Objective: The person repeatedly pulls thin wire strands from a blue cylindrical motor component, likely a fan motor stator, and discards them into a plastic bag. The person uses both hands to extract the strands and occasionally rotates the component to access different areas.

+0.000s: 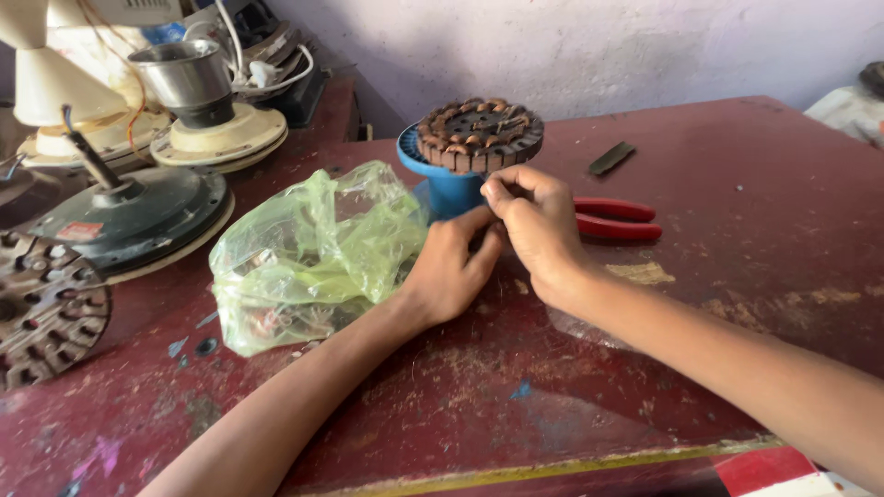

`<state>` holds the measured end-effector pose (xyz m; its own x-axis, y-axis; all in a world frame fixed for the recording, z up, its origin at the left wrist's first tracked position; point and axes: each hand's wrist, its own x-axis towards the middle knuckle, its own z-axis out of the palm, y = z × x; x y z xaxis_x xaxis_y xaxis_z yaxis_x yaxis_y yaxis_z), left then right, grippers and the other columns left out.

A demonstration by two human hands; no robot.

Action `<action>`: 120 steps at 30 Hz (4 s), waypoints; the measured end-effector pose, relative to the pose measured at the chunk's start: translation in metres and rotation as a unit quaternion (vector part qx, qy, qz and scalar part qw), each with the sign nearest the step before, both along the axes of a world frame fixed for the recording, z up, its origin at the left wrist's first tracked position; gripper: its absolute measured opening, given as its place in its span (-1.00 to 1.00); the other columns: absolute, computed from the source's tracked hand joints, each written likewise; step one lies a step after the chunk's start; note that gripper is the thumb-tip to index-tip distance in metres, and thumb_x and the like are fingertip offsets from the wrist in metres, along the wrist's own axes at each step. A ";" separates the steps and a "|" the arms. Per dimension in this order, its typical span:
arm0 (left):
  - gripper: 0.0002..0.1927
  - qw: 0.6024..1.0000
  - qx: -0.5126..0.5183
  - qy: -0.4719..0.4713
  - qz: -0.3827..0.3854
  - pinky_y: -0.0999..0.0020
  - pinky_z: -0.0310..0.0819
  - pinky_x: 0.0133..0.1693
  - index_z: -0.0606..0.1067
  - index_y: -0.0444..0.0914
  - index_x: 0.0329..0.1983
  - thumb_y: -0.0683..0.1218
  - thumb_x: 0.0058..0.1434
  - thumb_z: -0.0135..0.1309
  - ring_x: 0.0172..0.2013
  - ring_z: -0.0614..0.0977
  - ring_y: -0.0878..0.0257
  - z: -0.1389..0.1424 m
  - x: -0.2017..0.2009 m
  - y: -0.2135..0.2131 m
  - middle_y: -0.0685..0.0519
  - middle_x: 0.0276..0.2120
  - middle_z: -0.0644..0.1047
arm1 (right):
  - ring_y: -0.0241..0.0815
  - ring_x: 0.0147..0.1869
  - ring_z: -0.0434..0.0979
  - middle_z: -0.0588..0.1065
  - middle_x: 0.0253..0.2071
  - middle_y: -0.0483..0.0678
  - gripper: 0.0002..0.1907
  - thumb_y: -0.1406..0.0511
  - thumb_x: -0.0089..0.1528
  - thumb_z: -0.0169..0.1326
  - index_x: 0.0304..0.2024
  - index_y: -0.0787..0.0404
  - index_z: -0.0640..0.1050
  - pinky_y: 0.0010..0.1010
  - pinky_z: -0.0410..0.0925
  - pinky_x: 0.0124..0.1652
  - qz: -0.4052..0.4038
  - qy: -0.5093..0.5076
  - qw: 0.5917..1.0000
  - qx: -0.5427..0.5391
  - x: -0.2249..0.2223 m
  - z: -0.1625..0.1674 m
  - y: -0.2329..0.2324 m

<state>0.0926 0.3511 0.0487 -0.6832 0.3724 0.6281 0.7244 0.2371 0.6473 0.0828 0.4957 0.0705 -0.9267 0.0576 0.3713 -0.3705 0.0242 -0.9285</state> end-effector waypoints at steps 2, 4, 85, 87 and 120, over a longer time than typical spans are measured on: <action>-0.77 0.999 -0.027 0.016 -0.023 0.07 0.48 -0.25 0.47 -0.40 -0.13 -0.12 0.31 -0.04 -0.38 0.63 -0.10 -0.001 0.001 0.001 -0.27 -0.41 0.58 | -0.44 -0.25 0.39 0.49 -0.34 -0.20 -0.89 0.37 0.32 0.10 -0.25 0.29 0.59 -0.53 0.31 -0.25 -0.015 0.012 1.000 -0.008 0.000 -0.002 0.000; -0.76 0.997 -0.065 0.028 -0.031 0.05 0.48 -0.24 0.48 -0.39 -0.11 -0.12 0.29 -0.03 -0.32 0.65 -0.15 -0.002 0.000 0.001 -0.28 -0.38 0.60 | -0.42 -0.25 0.37 0.49 -0.34 -0.18 -0.90 0.37 0.34 0.10 -0.23 0.30 0.59 -0.52 0.28 -0.25 -0.028 0.032 0.999 -0.002 -0.001 -0.004 -0.002; -0.69 0.929 0.224 -0.294 -0.007 0.36 0.09 -0.76 0.44 -0.25 -0.38 0.06 0.32 -0.09 -0.72 0.32 0.34 0.012 -0.036 -0.017 0.09 -0.59 0.41 | -0.05 -0.51 0.57 0.61 -0.48 0.09 -0.84 0.39 0.13 0.05 -0.36 0.27 0.65 -0.18 0.37 -0.42 0.116 0.096 0.884 0.443 0.020 -0.008 -0.012; -0.67 0.932 0.154 -0.327 0.011 0.33 0.08 -0.80 0.46 -0.23 -0.43 0.09 0.27 -0.12 -0.78 0.31 0.29 0.011 -0.033 -0.015 0.07 -0.65 0.39 | -0.12 -0.40 0.60 0.62 -0.44 0.05 -0.83 0.37 0.16 0.04 -0.39 0.28 0.65 -0.22 0.40 -0.33 0.163 0.176 0.897 0.370 0.022 -0.012 -0.014; -0.48 0.984 0.077 -0.161 0.007 0.26 0.22 -0.47 0.35 -0.35 -0.63 0.09 0.37 -0.10 -0.57 0.34 0.33 -0.022 -0.019 0.008 0.10 -0.69 0.35 | -0.43 -0.51 0.11 0.32 -0.47 -0.23 -0.87 0.32 0.37 -0.08 -0.26 0.18 0.47 -0.52 0.04 -0.49 0.035 -0.138 0.980 -0.139 -0.003 0.007 0.006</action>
<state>0.0736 0.3587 0.0267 -0.8605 0.2797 0.4259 0.4728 0.1271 0.8719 0.0795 0.5020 0.0773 -0.9950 0.0532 0.0850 -0.0960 -0.2607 -0.9606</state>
